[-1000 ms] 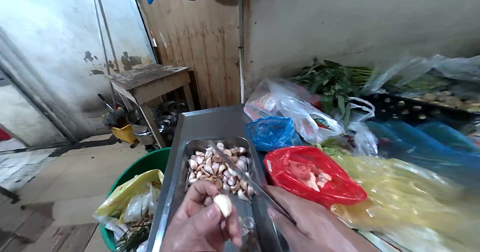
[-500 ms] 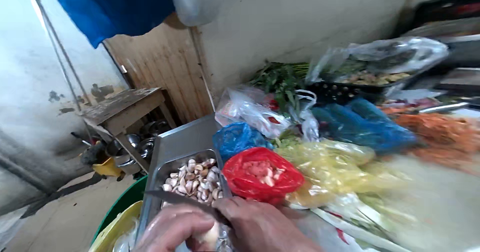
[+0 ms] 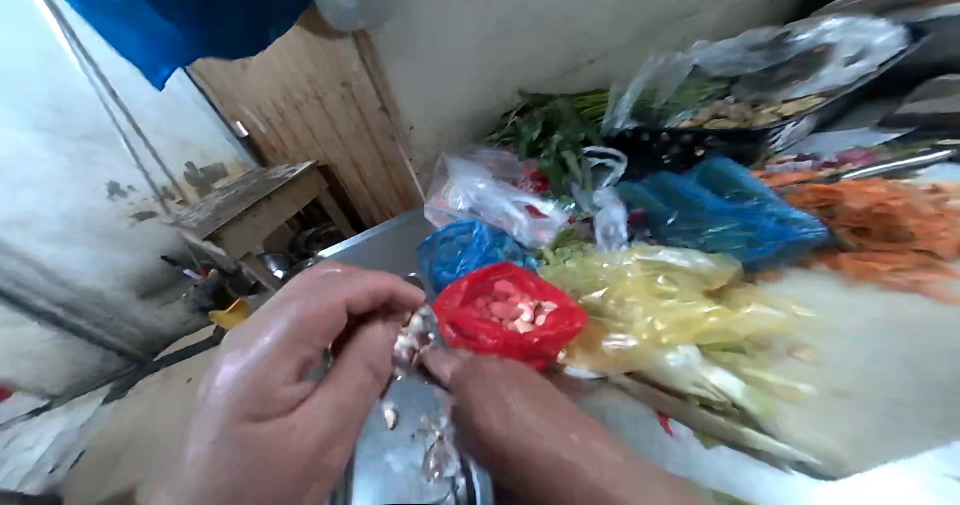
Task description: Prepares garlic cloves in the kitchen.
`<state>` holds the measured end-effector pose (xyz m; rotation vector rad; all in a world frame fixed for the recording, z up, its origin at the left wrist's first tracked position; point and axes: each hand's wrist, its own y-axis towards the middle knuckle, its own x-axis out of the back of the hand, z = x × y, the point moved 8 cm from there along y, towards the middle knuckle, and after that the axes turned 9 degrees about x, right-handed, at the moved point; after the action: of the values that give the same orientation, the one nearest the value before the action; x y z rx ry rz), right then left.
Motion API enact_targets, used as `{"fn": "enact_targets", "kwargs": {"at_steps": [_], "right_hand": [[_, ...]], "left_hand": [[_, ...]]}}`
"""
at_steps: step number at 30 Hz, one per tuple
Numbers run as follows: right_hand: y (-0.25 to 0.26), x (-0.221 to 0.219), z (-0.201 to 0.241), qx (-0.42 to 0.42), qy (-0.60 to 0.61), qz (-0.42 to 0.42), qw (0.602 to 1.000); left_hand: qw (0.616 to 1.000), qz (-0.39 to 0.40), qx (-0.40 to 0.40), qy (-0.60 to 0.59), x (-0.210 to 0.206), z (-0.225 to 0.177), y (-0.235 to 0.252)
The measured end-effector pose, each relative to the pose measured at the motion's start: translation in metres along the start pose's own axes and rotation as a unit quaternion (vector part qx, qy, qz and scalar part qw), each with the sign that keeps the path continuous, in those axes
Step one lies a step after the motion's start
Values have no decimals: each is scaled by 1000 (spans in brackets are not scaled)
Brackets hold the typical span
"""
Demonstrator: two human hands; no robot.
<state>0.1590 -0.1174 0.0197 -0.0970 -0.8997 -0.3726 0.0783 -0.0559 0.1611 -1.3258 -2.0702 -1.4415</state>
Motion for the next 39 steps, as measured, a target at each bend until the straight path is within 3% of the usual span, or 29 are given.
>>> {"fn": "enact_targets", "kwargs": {"at_steps": [3,5,8,10,12,18,24,27,32,39], "right_hand": [[-3,10,-1,20,-9,-107,994],[-4,12,1,18,-7,-120,993],[-3,6,3,1,2,-63,998],[-2,4,3,16,-6,-60,998],[-2,4,1,29,-15,-89,996],[0,3,-1,23,-1,-64,998],[-1,5,-1,41,-2,-97,994],[0,4,-2,35,1,-73,997],[1,3,-1,25,9,-47,999],[1,4,-3,21,16,-35,999]], "left_hand": [[989,109,97,3,1,27,-32],[965,162,167,118,-16,63,-45],[870,312,315,214,-52,126,-63],[827,373,352,231,-70,153,-78],[814,398,330,263,-83,164,-88],[797,432,216,363,-105,161,-89],[793,430,219,372,-111,155,-96],[798,428,212,367,-112,154,-96],[830,405,192,333,-109,156,-100],[774,457,242,365,-105,155,-107]]}}
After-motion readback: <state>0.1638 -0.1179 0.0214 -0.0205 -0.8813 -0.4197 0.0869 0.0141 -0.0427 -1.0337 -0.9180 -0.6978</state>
